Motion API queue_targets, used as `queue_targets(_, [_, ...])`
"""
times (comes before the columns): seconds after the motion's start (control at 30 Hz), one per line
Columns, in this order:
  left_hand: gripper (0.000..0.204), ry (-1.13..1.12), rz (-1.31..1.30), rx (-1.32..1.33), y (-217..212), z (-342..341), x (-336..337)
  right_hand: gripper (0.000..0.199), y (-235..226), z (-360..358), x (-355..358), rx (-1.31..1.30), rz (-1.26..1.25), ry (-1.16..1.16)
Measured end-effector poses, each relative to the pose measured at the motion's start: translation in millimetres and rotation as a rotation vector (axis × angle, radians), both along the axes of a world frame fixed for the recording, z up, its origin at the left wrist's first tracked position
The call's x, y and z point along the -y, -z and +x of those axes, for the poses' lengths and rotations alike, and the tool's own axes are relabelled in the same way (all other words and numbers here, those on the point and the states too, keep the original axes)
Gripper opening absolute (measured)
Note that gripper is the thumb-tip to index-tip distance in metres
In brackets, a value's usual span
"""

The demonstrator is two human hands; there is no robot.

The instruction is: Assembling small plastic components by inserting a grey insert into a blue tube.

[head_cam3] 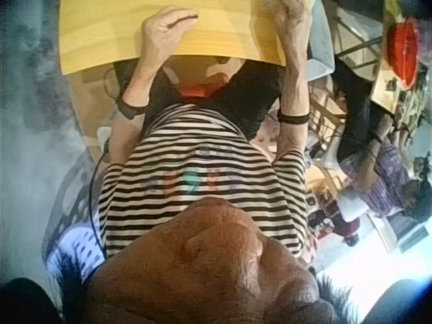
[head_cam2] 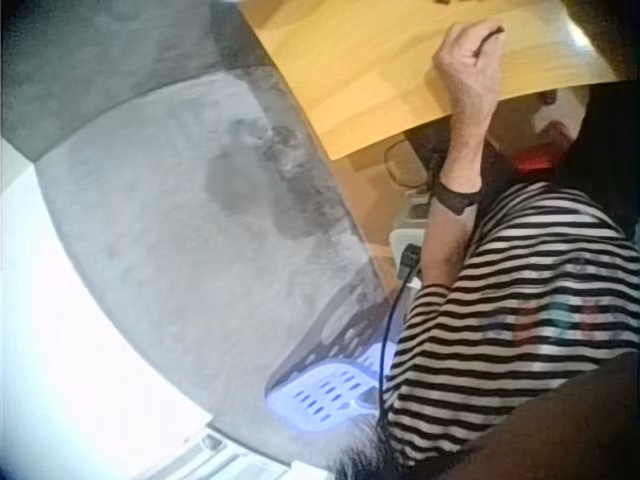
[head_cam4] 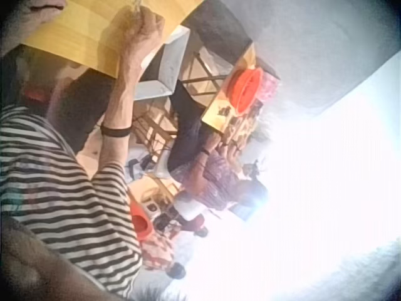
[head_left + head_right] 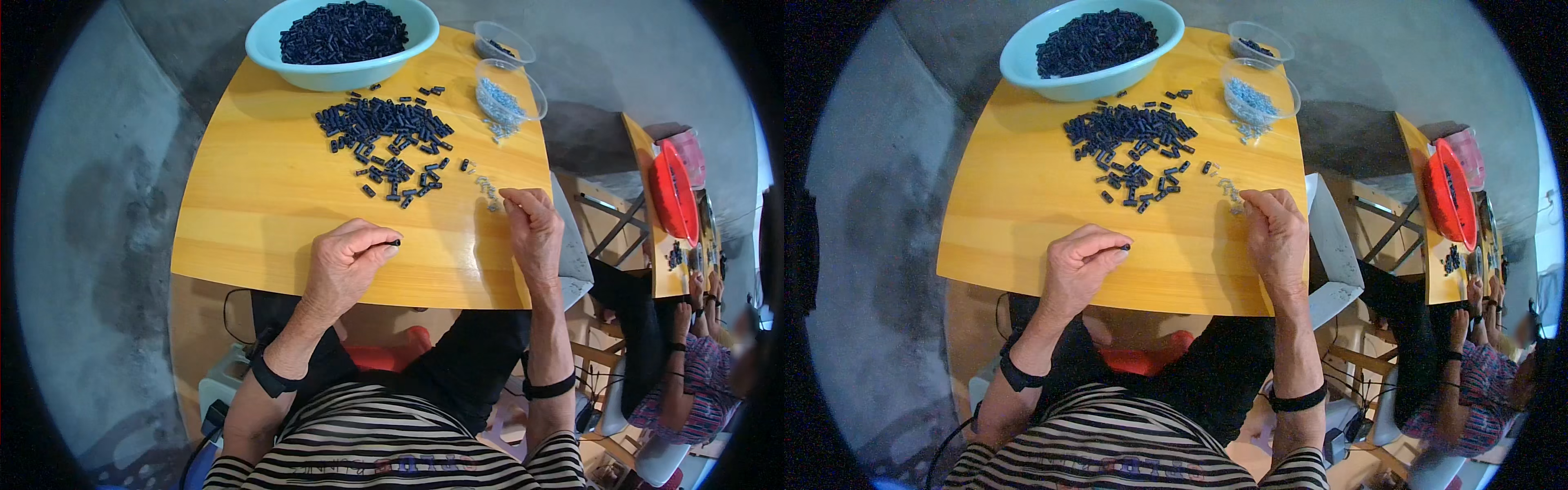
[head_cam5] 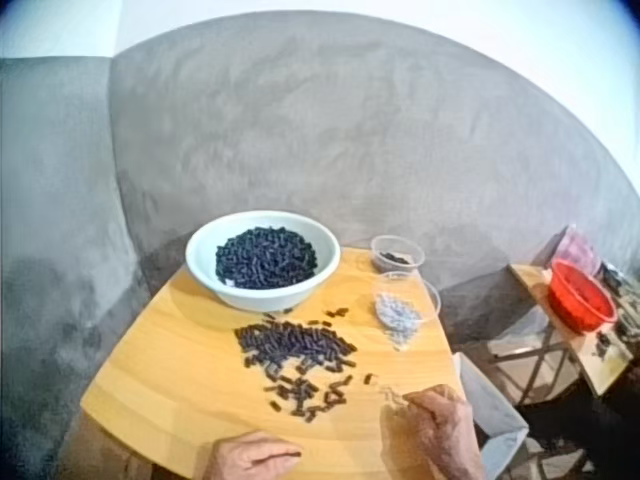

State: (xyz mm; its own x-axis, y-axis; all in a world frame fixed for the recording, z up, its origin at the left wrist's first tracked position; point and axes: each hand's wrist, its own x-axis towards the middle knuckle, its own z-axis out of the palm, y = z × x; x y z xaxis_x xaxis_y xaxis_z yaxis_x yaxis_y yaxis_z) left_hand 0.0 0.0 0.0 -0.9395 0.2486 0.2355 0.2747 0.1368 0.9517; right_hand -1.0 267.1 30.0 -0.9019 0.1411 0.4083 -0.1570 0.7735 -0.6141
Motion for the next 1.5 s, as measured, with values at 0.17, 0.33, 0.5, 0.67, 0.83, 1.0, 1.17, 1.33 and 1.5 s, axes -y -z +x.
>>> queue_targets(0.17, [0.011,-0.018,-0.016,-0.028,0,1,0,0.014,5,13,0,0.03,-0.007,0.002])
queue_targets(0.33, [0.012,-0.006,-0.024,-0.019,1,-1,1,0.014,13,14,6,-0.005,0.025,0.005])
queue_targets(0.5, [0.013,-0.001,-0.04,-0.056,0,-1,0,0.014,18,15,5,-0.024,0.06,-0.032])
queue_targets(0.67, [0.014,0.011,-0.056,-0.025,-2,0,2,0.012,14,18,10,-0.051,0.001,-0.006])
queue_targets(0.83, [0.014,0.013,-0.045,-0.008,0,0,2,0.011,18,17,9,-0.039,0.031,-0.018])
queue_targets(1.0, [0.012,-0.003,-0.047,-0.089,0,-2,1,0.013,18,14,11,-0.042,0.113,-0.007])
queue_targets(1.17, [0.012,0.0,-0.044,-0.079,0,-2,1,0.014,20,15,9,-0.065,0.079,-0.008])
queue_targets(1.33, [0.012,-0.007,-0.041,-0.086,0,-2,1,0.014,15,10,16,-0.06,0.02,0.003])
queue_targets(1.5, [0.011,-0.011,-0.015,-0.073,4,-1,2,0.009,14,-3,22,-0.059,0.083,-0.014])
